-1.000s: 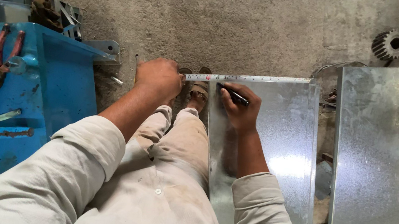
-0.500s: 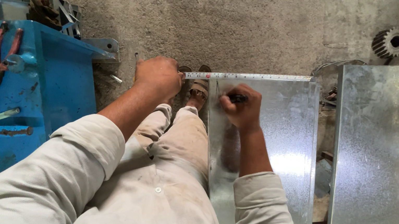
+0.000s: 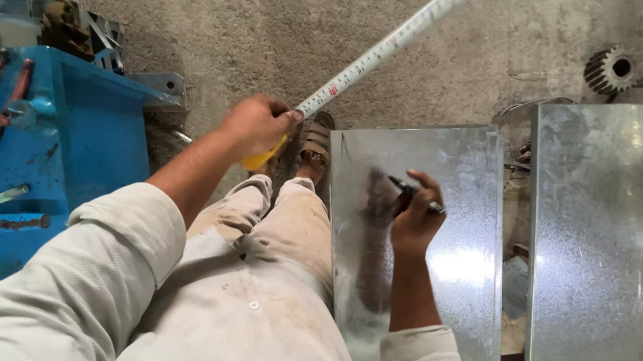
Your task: The person measures and marks multiple metal sheets using a tape measure and a marker. They repeatedly align the tape measure along the length of the sheets and make precise marks at specific intervals. The task involves handling the measuring tools and the metal sheets to ensure accurate measurements.
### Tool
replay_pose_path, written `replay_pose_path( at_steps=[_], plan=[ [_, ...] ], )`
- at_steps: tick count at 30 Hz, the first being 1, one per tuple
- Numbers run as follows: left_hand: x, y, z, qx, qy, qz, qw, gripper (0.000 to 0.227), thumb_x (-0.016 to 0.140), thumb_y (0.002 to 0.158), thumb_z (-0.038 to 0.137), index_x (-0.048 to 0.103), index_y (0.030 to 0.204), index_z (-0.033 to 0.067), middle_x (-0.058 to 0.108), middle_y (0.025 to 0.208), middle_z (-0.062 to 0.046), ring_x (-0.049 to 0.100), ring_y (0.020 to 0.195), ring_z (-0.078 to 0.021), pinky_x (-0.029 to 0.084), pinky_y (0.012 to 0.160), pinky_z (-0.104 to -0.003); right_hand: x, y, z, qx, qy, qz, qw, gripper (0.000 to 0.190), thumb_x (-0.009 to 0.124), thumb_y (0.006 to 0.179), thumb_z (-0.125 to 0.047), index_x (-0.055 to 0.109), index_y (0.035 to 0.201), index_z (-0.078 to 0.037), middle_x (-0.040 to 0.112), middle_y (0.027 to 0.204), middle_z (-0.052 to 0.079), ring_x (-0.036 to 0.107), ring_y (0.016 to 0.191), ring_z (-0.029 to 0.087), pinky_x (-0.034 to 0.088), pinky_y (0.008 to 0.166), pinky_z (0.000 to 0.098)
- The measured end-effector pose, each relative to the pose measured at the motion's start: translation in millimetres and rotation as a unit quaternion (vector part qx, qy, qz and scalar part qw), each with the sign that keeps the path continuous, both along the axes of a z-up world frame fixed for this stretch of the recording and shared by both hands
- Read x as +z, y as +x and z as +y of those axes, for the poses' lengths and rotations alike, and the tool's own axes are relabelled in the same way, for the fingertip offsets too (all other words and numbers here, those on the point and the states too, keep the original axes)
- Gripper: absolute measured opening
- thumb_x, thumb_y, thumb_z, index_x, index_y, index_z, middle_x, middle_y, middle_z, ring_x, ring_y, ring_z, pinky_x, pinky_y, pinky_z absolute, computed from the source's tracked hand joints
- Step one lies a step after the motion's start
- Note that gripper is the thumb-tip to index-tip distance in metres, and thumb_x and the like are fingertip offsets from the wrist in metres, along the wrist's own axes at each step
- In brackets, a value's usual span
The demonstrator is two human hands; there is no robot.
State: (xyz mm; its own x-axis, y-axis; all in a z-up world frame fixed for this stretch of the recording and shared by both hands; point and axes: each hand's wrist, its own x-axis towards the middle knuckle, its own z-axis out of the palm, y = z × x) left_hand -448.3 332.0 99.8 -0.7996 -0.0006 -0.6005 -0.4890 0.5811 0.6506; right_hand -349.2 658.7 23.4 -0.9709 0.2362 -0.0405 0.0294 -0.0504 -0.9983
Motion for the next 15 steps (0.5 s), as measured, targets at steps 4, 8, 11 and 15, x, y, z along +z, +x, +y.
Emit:
replay_pose_path(
  at_steps=[4, 8, 11, 15],
  plan=[
    [-59, 8, 18, 0.044, 0.226, 0.017, 0.973, 0.032, 0.065, 0.099, 0.033, 0.076, 0.107, 0.0039, 0.076, 0.092, -0.008, 0.066, 0.079, -0.0124, 0.055, 0.075, -0.033, 11, 33, -42, 0.094, -0.033, 0.023, 0.995, 0.026, 0.071, 0.105, -0.024, 0.064, 0.118, -0.002, 0.067, 0.118, 0.007, 0.064, 0.093, 0.015, 0.055, 0.078, 0.0295],
    [-72, 17, 31, -0.004, 0.212, 0.028, 0.977, 0.032, 0.066, 0.097, 0.033, 0.077, 0.106, 0.0044, 0.079, 0.091, -0.007, 0.068, 0.079, -0.0123, 0.055, 0.075, -0.031, 36, 40, -66, 0.162, 0.417, 0.208, 0.87, 0.039, 0.079, 0.089, -0.022, 0.055, 0.114, -0.004, 0.057, 0.142, 0.023, 0.054, 0.136, 0.047, 0.04, 0.117, 0.0555],
    [-64, 31, 34, -0.046, 0.128, 0.016, 0.991, 0.031, 0.068, 0.096, 0.033, 0.078, 0.108, 0.0055, 0.078, 0.087, -0.009, 0.068, 0.074, -0.0153, 0.055, 0.071, -0.033, 38, 38, -69, 0.182, 0.424, 0.125, 0.878, 0.05, 0.082, 0.085, -0.024, 0.051, 0.118, -0.002, 0.056, 0.147, 0.025, 0.044, 0.144, 0.048, 0.025, 0.123, 0.0619],
    [-60, 31, 39, -0.051, 0.092, 0.052, 0.993, 0.032, 0.067, 0.096, 0.033, 0.079, 0.11, 0.0066, 0.077, 0.085, -0.009, 0.067, 0.073, -0.0168, 0.054, 0.07, -0.034, 34, 34, -67, 0.148, 0.446, 0.122, 0.874, 0.05, 0.081, 0.078, -0.019, 0.053, 0.117, -0.006, 0.059, 0.144, 0.022, 0.047, 0.142, 0.044, 0.025, 0.123, 0.0603]
  ],
)
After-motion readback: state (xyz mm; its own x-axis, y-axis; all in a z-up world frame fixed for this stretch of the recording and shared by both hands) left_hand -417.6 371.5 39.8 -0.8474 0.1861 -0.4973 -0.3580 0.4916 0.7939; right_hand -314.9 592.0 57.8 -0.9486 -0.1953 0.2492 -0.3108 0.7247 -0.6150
